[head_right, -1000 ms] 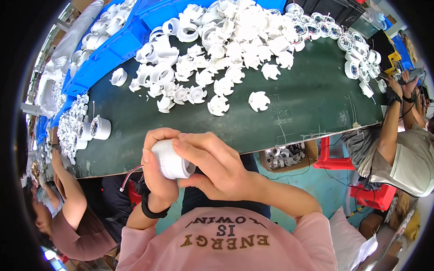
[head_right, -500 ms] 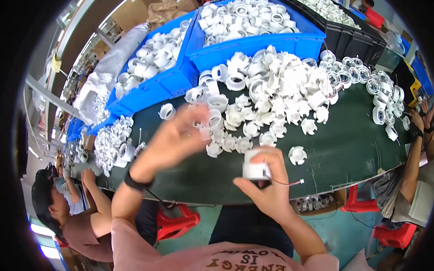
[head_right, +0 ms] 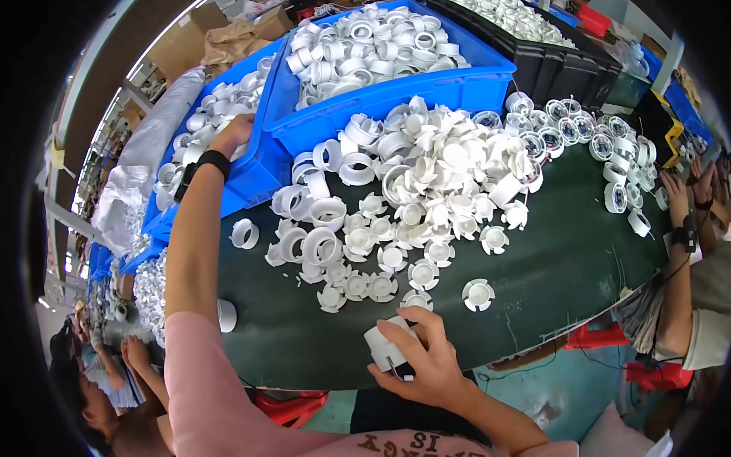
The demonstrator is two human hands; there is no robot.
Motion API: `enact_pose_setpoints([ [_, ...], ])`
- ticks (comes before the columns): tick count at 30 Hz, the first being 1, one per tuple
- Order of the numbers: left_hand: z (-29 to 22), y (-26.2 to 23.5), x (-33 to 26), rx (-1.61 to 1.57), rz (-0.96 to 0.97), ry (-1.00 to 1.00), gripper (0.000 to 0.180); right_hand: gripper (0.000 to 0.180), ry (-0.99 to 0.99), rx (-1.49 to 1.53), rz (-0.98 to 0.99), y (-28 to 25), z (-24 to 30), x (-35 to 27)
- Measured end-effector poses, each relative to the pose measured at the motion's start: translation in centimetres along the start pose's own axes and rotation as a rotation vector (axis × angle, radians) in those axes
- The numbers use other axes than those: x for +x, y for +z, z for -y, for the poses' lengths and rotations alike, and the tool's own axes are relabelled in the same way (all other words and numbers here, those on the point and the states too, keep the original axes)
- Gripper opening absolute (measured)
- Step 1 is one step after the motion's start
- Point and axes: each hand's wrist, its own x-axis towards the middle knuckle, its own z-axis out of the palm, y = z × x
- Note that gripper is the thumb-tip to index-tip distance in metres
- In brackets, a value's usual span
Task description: Assembling plastic components for electronics or lighting fixtures.
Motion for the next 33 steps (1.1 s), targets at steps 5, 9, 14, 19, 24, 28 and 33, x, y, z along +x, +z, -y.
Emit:
enact_pose_setpoints([
  [5, 0.6, -0.3, 0.2, -0.270, 0.051, 0.015, 0.029, 0.067, 0.005, 0.045, 0.036, -0.3, 0.2, 0.1],
  [9, -1.3, -2.6, -4.5, -0.603, -0.234, -0.045, 0.029, 0.065, -0.026, 0.066, 0.009, -0.4, 0.6, -0.6],
  [14, -9.6, -3.3, -13.7, -0.686, -0.452, 0.156, 0.032, 0.064, 0.025, 0.130, -0.077, -1.0, -0.6, -0.8],
  [19, -16.8, -1.4, -28.7, 0.171, -0.435, 0.673, 0.036, 0.076, 0.300, 0.741, -0.088, -0.8, -0.2, -1.0],
  [24, -19.0, 3.1, -36.9, 0.040, -0.067, 0.889, 0.027, 0.064, 0.326, 0.974, -0.061, -2.0, 2.6, 1.3],
  [28, -18.8, 5.3, -39.9, -0.072, -0.109, 0.856, 0.026, 0.058, 0.289, 0.600, 0.181, -0.8, 1.8, 2.1],
  [33, -17.3, 6.1, -42.9, -0.319, -0.314, 0.337, 0.063, 0.054, 0.135, 0.246, 0.228, -1.1, 1.9, 2.3],
])
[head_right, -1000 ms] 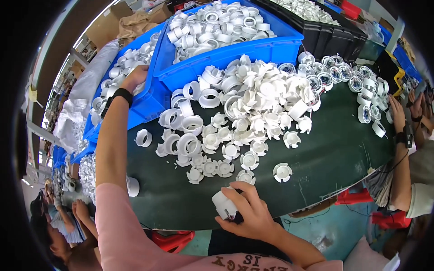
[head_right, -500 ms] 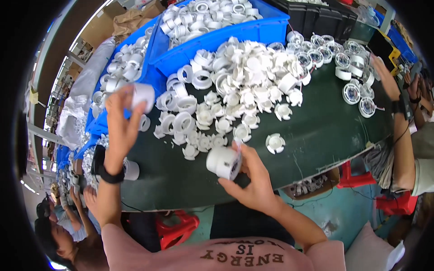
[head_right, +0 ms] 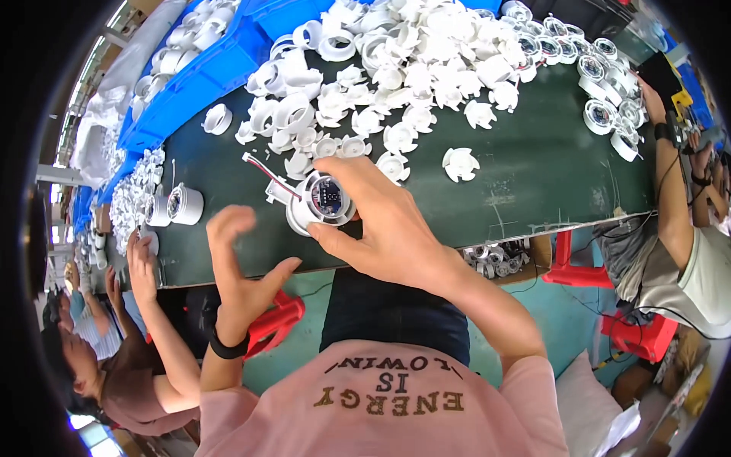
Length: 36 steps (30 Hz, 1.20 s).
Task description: Assembling plastic components for electronics or lighting fixtures.
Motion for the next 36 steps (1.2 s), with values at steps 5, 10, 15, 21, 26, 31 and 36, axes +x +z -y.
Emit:
enact_pose_setpoints([
  [5, 0.4, 1.0, -1.5, -0.092, 0.030, -0.373, 0.077, 0.055, -0.133, -0.245, 0.077, 0.1, 1.2, 0.8],
  [10, 0.4, 2.6, -1.0, -0.460, 0.080, -0.339, 0.046, 0.054, 0.045, -0.076, 0.175, 0.3, 0.9, 0.2],
  [15, -1.3, 4.4, -0.8, -0.823, -0.060, -0.413, 0.042, 0.068, 0.174, 0.471, 0.142, 1.1, 0.5, -2.5],
  [21, -1.5, 5.0, -1.5, -0.613, -0.185, -0.122, 0.048, 0.061, -0.004, 0.398, 0.044, 1.9, 0.2, -3.7],
  [26, -1.8, 4.7, -1.1, -0.594, -0.144, -0.066, 0.046, 0.070, 0.085, 0.363, 0.075, 1.6, 0.6, -4.2],
  [31, -2.7, 3.7, -1.1, -0.401, 0.204, -0.013, 0.040, 0.037, 0.001, 0.225, -0.066, 1.6, -0.5, -4.2],
  [36, -4.1, 4.8, -1.5, -0.987, -0.053, -0.549, 0.042, 0.058, -0.038, 0.231, -0.110, 0.5, 1.9, -3.6],
])
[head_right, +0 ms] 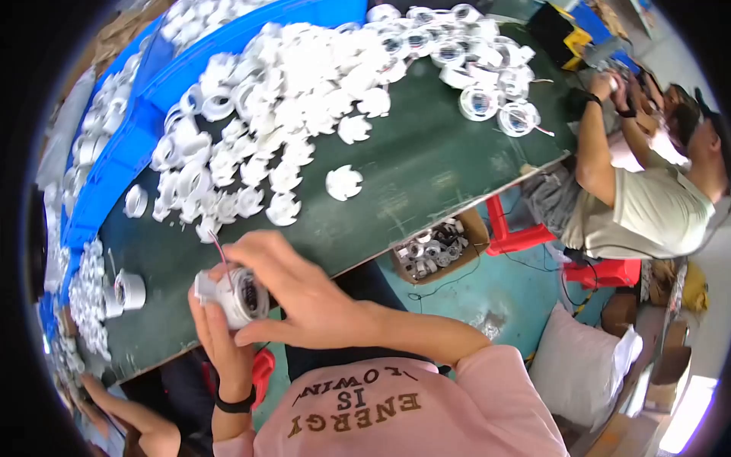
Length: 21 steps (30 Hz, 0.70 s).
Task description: Assembling plastic components for electronics or lighting fixtures.
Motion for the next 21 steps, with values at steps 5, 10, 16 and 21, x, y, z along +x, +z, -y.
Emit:
enact_pose_setpoints([
  [5, -0.4, 1.7, 1.3, -0.125, 0.054, -0.050, 0.039, 0.068, 0.034, -0.235, 0.134, -2.0, -0.1, -0.6],
  [10, 0.6, 1.2, 0.9, 0.160, 0.063, 0.114, 0.040, 0.074, -0.002, -0.230, 0.130, -1.7, -1.2, -1.6],
  [16, 0.9, 1.1, 0.9, 0.191, 0.130, 0.267, 0.039, 0.076, -0.112, -0.216, 0.096, -1.6, -1.5, -1.8],
  [21, 1.4, 1.0, 1.0, 0.215, 0.113, 0.352, 0.041, 0.076, -0.060, -0.184, 0.081, -1.5, -1.0, -2.1],
])
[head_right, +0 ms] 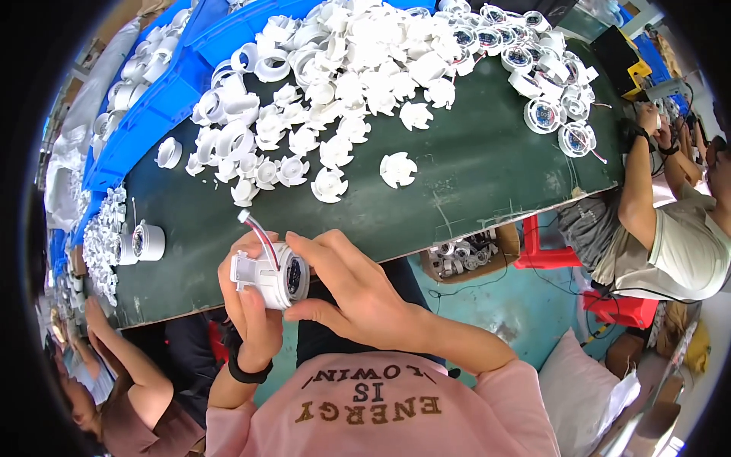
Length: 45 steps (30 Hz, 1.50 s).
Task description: Assembling plastic components for electronics or lighting fixtures.
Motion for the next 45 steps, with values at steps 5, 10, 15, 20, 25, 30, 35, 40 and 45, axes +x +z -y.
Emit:
enact_pose_setpoints([
  [5, -0.9, 0.3, 1.4, -0.141, 0.033, -0.137, 0.049, 0.075, -0.067, -0.116, -0.084, 0.1, -0.1, 0.2],
  [10, -1.1, 0.2, 1.6, -0.243, 0.067, -0.239, 0.048, 0.076, -0.156, -0.212, -0.115, -0.2, 0.0, 0.0],
  [15, -2.3, 0.7, 1.7, -0.296, -0.023, -0.465, 0.057, 0.074, -0.200, -0.267, -0.114, -0.5, 0.6, 0.2],
  [20, -1.9, 0.5, 1.9, -0.062, 0.026, -0.450, 0.081, 0.069, -0.196, -0.354, -0.091, -0.6, -0.2, -0.2],
  [25, -1.7, -5.3, 2.6, -0.070, -0.148, -0.551, 0.052, 0.064, -0.092, -0.603, -0.100, -6.8, -1.1, 0.7],
  [30, 0.2, -17.0, 1.0, 0.354, -0.488, -0.585, 0.047, 0.056, 0.074, -1.532, -0.384, -20.7, -5.8, 1.7],
  [35, 2.8, -23.8, 1.1, 0.636, -0.411, -0.632, 0.051, 0.055, 0.194, -1.618, -0.200, -25.0, -8.8, 1.1],
  [40, 5.2, -26.8, 0.6, 0.707, -0.495, -0.358, 0.046, 0.040, 0.056, -0.926, -0.254, -17.7, -5.0, 2.8],
  [45, 0.8, -13.9, 2.0, 1.117, -0.462, 0.049, 0.035, 0.042, -0.036, -0.628, 0.016, -9.9, -5.6, 4.6],
])
